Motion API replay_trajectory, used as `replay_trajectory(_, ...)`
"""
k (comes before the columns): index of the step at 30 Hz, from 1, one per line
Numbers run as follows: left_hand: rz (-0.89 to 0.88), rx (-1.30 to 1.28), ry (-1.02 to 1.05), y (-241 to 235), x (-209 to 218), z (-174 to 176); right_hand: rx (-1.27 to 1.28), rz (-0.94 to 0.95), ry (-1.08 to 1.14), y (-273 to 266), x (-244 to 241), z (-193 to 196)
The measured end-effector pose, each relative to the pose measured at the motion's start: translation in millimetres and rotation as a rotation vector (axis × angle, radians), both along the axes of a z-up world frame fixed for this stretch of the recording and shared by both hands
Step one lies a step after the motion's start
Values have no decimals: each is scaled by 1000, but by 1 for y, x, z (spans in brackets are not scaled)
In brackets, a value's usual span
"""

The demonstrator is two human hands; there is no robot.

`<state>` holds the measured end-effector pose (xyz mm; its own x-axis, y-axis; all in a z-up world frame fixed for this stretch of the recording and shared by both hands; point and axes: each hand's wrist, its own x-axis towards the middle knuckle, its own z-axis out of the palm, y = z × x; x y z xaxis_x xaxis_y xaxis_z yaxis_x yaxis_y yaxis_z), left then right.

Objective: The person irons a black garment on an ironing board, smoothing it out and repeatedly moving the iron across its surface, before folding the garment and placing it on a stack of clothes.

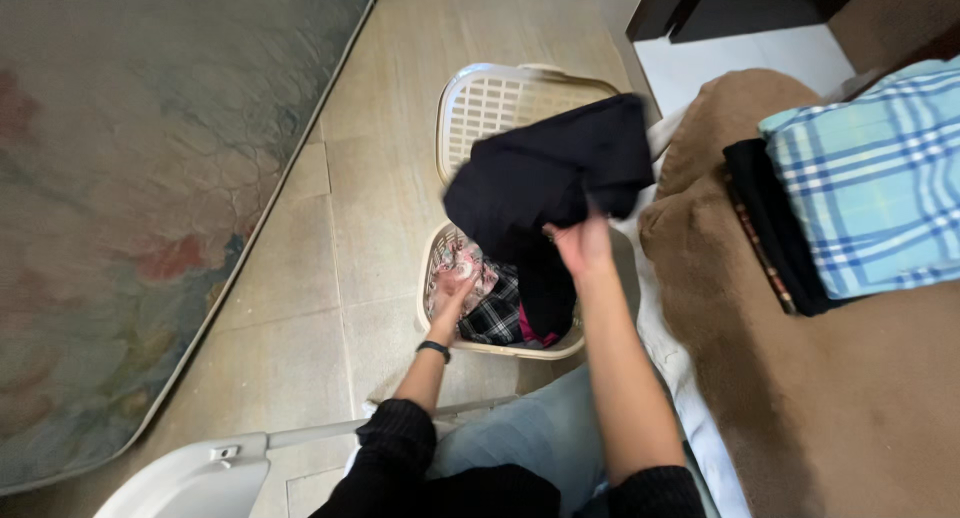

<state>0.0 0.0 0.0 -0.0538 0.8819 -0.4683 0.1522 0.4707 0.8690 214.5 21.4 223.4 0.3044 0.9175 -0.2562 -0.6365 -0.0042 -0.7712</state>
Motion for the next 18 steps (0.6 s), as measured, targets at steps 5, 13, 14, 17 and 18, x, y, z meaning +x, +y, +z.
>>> replay_trajectory(5, -23, 1, -1543, -5, 41, 130, 11, -70, 250, -22, -8, 81)
replay_trajectory(13, -459, 308, -1075, 33, 67, 263, -155, 51, -123, -116, -5, 140)
replay_trajectory(14, -549, 379, -965, 29, 71, 277, -236, 75, -216, -135, -5, 150)
replay_trajectory(17, -765, 517, -752, 10, 89, 317, -433, 165, -433, -206, -1, 179)
replay_trajectory(18, -799, 508, -759, 12, 104, 335, -435, 131, -424, -229, 12, 180)
